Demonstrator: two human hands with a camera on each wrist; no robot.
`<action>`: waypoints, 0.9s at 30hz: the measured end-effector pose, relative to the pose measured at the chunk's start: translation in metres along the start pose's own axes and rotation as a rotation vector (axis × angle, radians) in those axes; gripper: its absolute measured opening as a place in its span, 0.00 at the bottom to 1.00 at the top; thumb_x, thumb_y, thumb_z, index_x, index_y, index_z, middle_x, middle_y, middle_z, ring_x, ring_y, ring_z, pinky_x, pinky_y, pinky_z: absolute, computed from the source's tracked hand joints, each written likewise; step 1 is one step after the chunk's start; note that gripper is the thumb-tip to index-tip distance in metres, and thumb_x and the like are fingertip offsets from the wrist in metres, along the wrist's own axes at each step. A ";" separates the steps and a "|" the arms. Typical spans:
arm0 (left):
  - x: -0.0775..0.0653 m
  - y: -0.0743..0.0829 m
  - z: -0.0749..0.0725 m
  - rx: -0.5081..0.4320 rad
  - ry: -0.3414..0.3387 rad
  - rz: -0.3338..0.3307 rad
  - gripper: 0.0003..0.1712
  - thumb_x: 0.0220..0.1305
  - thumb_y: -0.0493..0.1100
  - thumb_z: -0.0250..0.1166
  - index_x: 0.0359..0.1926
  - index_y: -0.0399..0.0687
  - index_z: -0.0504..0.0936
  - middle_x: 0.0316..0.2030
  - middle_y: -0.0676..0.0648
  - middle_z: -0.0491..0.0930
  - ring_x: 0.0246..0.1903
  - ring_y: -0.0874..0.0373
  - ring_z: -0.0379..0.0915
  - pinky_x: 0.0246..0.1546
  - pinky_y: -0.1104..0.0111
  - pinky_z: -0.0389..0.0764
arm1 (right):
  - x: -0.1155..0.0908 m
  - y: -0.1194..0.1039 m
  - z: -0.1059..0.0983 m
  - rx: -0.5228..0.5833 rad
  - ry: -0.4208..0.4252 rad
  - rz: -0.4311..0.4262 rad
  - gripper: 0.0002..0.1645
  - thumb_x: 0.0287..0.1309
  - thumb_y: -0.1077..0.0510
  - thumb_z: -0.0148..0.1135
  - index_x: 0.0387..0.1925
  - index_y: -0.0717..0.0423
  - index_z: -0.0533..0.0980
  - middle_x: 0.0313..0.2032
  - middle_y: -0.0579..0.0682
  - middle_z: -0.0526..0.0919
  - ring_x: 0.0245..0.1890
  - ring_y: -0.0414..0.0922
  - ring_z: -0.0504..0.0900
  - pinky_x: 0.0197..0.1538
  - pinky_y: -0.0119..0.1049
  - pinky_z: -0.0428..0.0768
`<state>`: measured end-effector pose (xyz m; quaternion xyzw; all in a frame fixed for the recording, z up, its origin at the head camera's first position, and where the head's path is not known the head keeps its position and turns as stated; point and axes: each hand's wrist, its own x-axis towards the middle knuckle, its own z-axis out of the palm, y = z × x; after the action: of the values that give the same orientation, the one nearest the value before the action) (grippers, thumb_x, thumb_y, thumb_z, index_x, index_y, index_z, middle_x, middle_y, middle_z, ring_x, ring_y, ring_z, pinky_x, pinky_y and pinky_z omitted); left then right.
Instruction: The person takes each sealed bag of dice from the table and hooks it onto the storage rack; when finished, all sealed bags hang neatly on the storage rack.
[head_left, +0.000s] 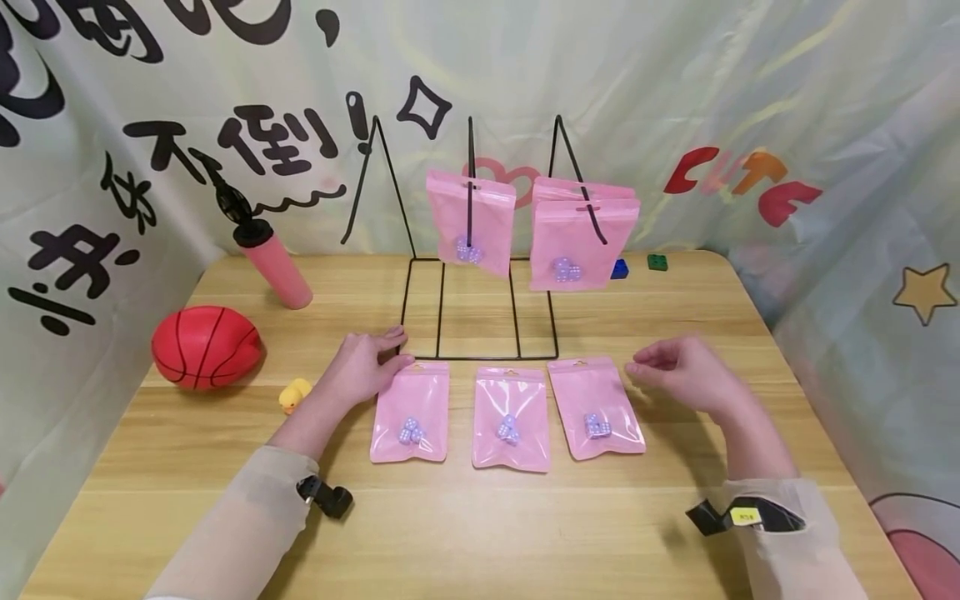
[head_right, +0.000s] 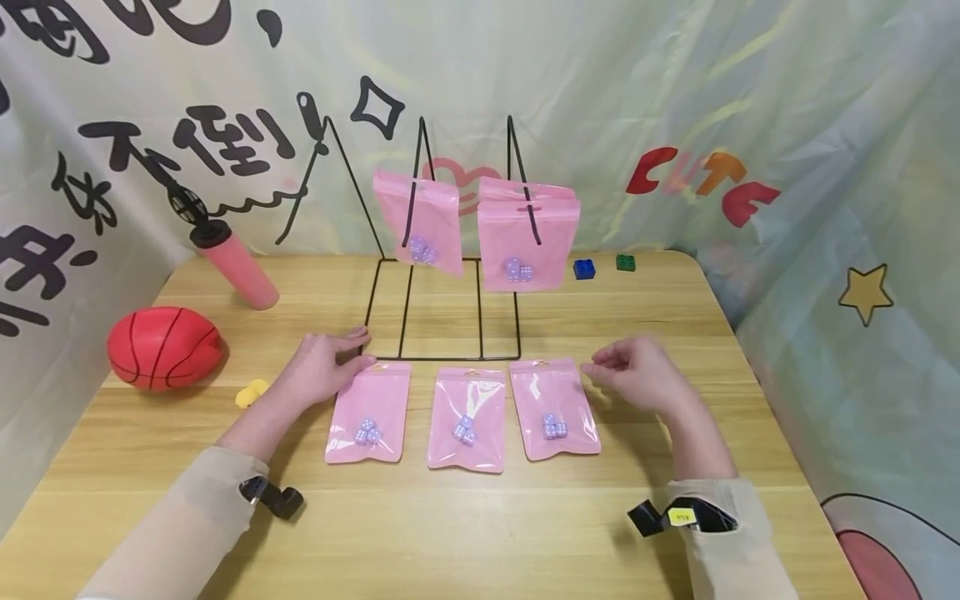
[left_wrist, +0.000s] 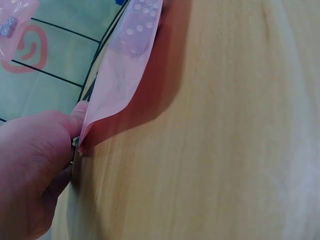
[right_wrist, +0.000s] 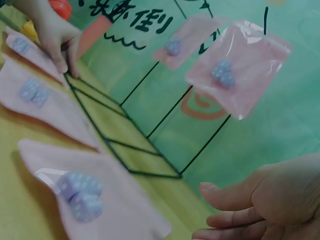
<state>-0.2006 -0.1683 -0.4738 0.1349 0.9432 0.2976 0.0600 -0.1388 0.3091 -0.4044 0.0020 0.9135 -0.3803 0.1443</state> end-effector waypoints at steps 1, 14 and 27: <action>0.000 0.000 0.000 0.001 0.002 -0.001 0.30 0.74 0.53 0.69 0.70 0.45 0.80 0.73 0.48 0.72 0.19 0.54 0.64 0.24 0.59 0.74 | 0.000 0.003 0.002 0.014 -0.018 0.014 0.24 0.70 0.51 0.71 0.52 0.70 0.82 0.41 0.57 0.88 0.39 0.51 0.84 0.42 0.40 0.85; -0.001 -0.002 0.000 -0.003 0.003 -0.007 0.30 0.74 0.54 0.70 0.70 0.45 0.80 0.73 0.48 0.72 0.20 0.53 0.65 0.24 0.59 0.73 | 0.000 0.016 0.031 0.138 -0.042 0.150 0.30 0.60 0.55 0.80 0.52 0.74 0.80 0.35 0.55 0.84 0.32 0.46 0.81 0.34 0.36 0.86; 0.000 -0.003 0.001 -0.001 0.004 -0.009 0.30 0.74 0.54 0.69 0.69 0.46 0.80 0.73 0.50 0.72 0.21 0.52 0.65 0.25 0.59 0.73 | 0.001 0.015 0.031 0.228 -0.102 0.103 0.19 0.69 0.65 0.68 0.54 0.76 0.78 0.36 0.56 0.82 0.35 0.47 0.81 0.39 0.37 0.88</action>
<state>-0.2008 -0.1700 -0.4761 0.1302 0.9437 0.2982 0.0595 -0.1294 0.2977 -0.4356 0.0459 0.8547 -0.4732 0.2086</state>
